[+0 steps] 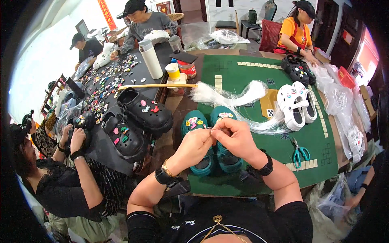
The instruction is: Adding decorative charms and accessories to foam clogs.
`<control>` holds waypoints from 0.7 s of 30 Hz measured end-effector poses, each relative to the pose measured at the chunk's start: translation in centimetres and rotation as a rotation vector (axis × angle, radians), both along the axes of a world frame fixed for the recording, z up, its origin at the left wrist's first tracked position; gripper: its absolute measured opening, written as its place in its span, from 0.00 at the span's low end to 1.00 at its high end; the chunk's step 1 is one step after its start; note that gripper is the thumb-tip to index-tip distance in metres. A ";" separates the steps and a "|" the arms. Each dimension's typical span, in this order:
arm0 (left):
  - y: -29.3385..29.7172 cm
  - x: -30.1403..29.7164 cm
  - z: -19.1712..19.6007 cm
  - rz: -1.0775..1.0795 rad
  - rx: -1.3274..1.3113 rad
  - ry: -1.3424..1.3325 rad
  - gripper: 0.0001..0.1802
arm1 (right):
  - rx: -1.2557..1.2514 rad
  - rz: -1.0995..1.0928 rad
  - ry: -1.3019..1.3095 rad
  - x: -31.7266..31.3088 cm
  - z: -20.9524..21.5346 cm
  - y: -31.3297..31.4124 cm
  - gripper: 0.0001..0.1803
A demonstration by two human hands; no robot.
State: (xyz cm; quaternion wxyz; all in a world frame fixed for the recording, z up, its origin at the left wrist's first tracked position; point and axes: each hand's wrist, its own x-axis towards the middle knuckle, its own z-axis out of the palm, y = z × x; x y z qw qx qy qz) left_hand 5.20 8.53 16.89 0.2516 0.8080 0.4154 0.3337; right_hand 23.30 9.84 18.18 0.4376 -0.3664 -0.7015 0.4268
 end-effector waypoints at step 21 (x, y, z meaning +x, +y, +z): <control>-1.0 0.3 -0.8 0.271 -0.371 -0.532 0.05 | 0.059 -0.108 0.111 0.6 -2.7 0.6 0.05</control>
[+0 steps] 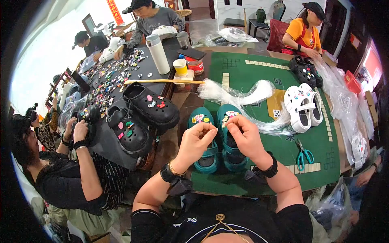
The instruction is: Adding decorative charms and accessories to foam clogs.
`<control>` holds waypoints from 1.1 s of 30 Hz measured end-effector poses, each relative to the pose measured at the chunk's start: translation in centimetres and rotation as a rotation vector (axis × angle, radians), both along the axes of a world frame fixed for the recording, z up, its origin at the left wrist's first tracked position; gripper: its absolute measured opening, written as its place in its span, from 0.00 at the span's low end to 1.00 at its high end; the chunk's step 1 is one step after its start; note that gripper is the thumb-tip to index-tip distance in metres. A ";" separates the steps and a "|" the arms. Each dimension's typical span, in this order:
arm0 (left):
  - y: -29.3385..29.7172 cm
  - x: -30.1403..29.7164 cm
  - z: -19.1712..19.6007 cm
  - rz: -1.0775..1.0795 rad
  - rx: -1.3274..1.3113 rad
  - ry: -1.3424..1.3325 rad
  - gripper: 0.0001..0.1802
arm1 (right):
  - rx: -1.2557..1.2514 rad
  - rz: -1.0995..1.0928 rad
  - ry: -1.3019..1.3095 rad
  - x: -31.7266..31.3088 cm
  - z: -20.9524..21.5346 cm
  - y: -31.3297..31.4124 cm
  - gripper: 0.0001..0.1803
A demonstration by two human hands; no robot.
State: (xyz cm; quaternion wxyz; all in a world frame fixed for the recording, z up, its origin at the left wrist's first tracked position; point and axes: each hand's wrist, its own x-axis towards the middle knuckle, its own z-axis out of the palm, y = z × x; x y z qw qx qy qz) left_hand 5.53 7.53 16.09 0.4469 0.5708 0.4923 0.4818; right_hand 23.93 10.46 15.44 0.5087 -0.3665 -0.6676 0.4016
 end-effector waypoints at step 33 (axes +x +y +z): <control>-0.2 -0.6 -2.3 -0.007 0.043 -0.129 0.02 | 0.088 0.003 -0.160 -0.9 0.1 -1.3 0.03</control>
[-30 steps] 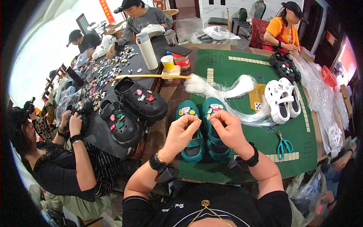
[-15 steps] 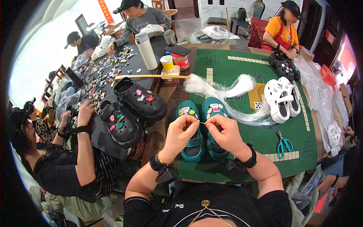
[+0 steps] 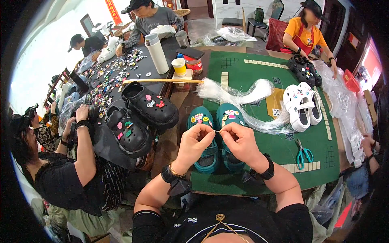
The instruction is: Adding decorative charms and accessories to foam clogs.
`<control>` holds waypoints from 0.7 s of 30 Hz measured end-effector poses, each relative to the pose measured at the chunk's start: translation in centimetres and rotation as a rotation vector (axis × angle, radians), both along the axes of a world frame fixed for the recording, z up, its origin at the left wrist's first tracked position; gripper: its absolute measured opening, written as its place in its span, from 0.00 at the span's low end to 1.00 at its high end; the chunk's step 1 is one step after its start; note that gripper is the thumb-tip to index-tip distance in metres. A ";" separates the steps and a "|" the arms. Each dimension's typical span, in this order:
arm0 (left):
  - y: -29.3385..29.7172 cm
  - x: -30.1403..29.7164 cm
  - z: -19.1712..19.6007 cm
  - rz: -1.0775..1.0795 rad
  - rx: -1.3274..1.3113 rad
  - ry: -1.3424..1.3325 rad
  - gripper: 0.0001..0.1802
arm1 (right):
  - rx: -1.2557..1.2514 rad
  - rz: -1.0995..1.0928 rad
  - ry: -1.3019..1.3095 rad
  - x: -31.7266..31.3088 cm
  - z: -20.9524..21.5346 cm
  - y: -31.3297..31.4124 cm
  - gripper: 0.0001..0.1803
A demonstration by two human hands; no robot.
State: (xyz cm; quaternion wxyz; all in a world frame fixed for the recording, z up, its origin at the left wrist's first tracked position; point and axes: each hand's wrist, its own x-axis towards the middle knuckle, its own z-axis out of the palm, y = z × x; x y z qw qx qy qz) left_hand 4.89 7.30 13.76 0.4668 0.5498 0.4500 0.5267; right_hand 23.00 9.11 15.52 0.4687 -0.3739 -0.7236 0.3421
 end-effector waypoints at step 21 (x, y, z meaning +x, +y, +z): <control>-0.2 0.1 0.0 -0.018 -0.024 -0.033 0.01 | 0.058 0.087 0.076 -0.4 -0.9 -0.1 0.03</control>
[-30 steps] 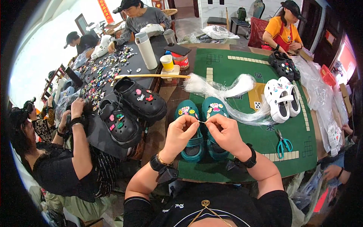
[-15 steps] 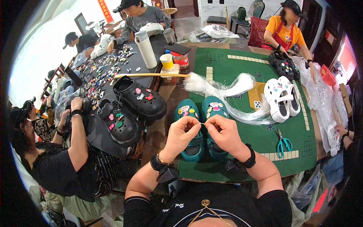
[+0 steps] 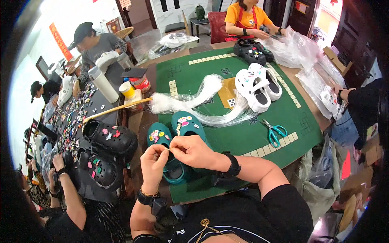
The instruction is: Adding decorative charms and accessories to foam clogs.
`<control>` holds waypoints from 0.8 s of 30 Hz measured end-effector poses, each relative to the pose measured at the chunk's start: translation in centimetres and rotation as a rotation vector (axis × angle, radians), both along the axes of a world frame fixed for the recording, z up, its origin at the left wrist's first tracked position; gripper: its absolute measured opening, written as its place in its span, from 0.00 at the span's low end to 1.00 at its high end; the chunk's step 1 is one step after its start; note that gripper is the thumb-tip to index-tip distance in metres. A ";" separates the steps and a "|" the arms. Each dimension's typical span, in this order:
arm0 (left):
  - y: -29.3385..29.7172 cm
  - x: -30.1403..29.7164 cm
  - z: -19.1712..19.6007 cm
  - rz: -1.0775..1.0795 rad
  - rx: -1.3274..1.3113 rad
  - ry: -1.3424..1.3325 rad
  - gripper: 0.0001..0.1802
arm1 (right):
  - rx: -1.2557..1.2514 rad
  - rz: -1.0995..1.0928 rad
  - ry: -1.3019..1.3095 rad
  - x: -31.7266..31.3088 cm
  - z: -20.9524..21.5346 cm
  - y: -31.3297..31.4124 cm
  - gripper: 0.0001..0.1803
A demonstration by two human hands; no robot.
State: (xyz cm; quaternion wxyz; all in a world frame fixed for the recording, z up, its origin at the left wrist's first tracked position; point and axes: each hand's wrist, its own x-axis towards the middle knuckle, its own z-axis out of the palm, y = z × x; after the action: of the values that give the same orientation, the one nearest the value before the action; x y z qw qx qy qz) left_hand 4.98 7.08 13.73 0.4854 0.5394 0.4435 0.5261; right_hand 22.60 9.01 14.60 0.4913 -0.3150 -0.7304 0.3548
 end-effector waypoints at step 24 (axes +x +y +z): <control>-0.7 0.2 1.2 -0.036 0.212 0.402 0.04 | -0.117 0.039 -0.123 0.9 0.8 -0.7 0.03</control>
State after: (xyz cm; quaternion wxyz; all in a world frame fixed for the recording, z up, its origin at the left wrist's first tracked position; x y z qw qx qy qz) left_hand 5.15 6.35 14.93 0.3372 0.6891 0.4640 0.4428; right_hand 23.52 8.27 15.40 0.4194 -0.3499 -0.7432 0.3863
